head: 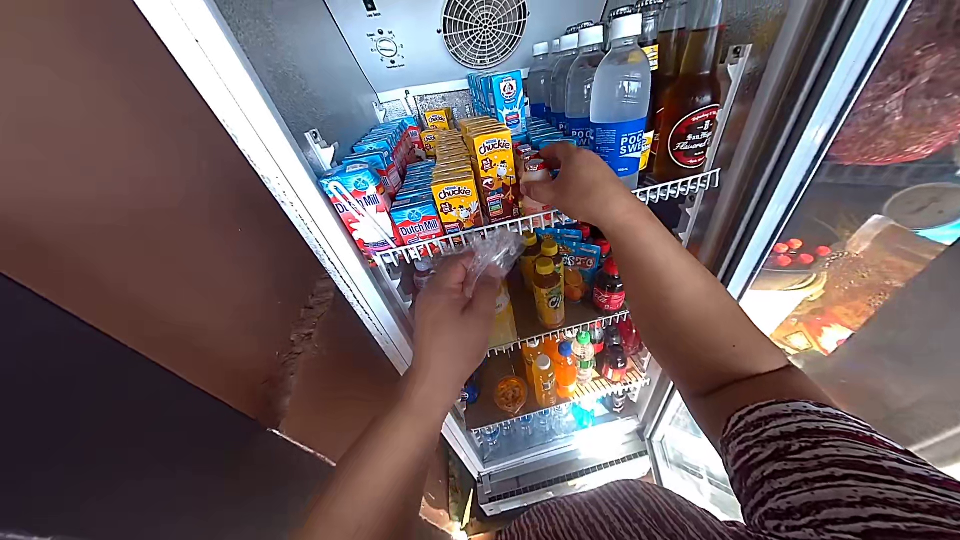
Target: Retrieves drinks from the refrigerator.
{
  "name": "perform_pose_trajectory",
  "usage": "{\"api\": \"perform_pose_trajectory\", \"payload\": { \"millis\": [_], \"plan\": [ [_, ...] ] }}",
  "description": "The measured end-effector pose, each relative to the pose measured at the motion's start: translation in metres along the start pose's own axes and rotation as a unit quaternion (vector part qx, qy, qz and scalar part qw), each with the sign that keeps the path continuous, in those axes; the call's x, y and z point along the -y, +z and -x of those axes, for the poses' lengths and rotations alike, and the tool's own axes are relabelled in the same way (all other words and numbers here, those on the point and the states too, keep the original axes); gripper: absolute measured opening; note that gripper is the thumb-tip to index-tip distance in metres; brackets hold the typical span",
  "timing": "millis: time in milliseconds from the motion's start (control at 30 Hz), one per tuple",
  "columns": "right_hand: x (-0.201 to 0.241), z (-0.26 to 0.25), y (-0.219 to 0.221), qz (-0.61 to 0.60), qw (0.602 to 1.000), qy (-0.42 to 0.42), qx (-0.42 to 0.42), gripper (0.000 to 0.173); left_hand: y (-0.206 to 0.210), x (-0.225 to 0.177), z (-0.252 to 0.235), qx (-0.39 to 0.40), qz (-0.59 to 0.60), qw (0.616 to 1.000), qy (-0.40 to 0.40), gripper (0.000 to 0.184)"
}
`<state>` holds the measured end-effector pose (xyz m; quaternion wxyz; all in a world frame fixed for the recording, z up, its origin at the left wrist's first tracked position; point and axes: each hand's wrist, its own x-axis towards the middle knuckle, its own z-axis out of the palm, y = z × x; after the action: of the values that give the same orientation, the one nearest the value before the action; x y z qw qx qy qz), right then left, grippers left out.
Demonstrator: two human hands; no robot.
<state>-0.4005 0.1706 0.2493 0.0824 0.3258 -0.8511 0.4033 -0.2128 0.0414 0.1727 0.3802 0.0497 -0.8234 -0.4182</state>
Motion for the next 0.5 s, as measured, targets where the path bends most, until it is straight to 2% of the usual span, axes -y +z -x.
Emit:
{"api": "perform_pose_trajectory", "payload": {
  "millis": [100,167,300,433,500],
  "plan": [
    [-0.002,0.002,0.002,-0.005,1.0,-0.015,0.007,0.056,0.011,-0.031,-0.038,0.097,-0.106,0.985,-0.096,0.044],
    [-0.002,0.004,0.001,0.006,1.0,-0.018,0.007,0.053,0.019,-0.047,-0.057,0.167,-0.19,0.959,-0.128,0.056],
    [-0.006,0.007,-0.013,0.013,1.0,-0.015,0.018,0.06,0.032,-0.065,-0.089,0.308,-0.318,0.883,-0.155,0.046],
    [-0.002,0.008,-0.041,-0.01,0.998,-0.014,-0.054,0.039,0.039,-0.078,-0.102,0.341,-0.335,0.86,-0.177,0.039],
    [0.004,0.005,-0.049,0.001,0.998,-0.002,-0.068,0.036,0.043,-0.081,-0.105,0.343,-0.335,0.857,-0.189,0.038]
  ]
}}
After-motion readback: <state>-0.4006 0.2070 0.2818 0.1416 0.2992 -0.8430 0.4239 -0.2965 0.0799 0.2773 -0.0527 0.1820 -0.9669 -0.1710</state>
